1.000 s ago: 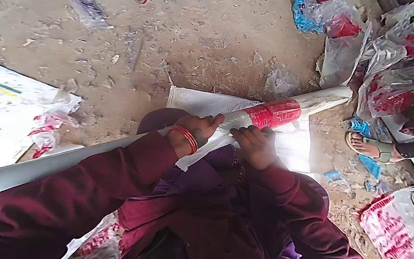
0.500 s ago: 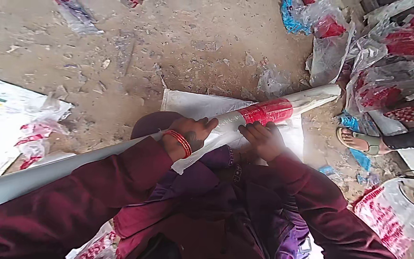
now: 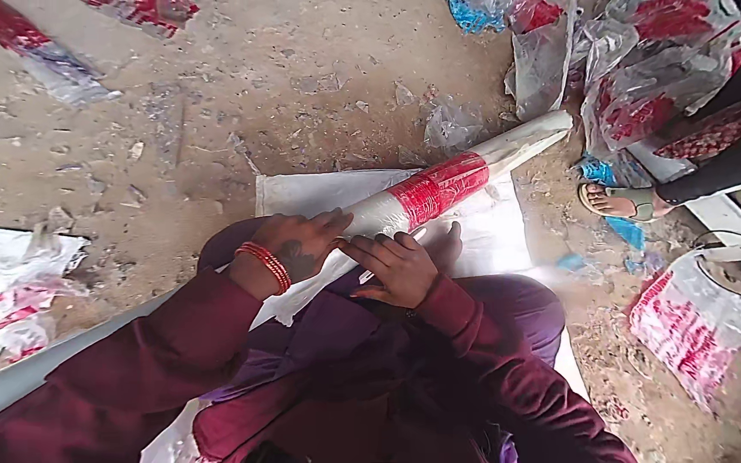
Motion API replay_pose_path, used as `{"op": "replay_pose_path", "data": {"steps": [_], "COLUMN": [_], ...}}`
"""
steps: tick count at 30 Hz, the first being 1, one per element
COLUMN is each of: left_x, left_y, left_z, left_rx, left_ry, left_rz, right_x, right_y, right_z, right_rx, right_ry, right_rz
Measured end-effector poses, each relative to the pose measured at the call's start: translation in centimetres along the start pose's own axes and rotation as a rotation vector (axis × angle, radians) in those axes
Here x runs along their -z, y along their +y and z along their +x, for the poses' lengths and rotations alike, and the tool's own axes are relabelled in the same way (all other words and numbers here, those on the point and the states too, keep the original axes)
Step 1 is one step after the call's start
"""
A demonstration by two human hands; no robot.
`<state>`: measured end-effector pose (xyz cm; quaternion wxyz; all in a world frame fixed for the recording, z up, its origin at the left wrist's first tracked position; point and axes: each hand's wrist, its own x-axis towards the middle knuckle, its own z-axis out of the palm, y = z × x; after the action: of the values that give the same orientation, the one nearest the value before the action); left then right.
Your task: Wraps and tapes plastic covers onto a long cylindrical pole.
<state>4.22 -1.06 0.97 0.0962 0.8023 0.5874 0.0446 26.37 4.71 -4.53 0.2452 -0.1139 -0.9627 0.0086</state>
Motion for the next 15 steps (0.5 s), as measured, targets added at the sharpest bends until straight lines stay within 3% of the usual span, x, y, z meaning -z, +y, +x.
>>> {"op": "replay_pose_path", "data": {"steps": [7,10,15], "left_x": [0.4,-0.5,-1.3], "left_y": [0.5,1.5,1.5], "left_z": [0.1,0.0,0.1], "left_rx": [0.037,0.127,0.152], "left_ry": [0.031,0.171,0.186], "left_rz": [0.048,0.119,0.084], "right_x": [-1.0,-1.1,-1.6], "right_y": [0.1,0.1,0.6], "right_z": [0.3,1.5,1.4], "right_rx": [0.033,0.030,0.072], "right_ry": [-0.018,0.045,0.155], "right_rz": [-0.088,-0.078,-0.023]}}
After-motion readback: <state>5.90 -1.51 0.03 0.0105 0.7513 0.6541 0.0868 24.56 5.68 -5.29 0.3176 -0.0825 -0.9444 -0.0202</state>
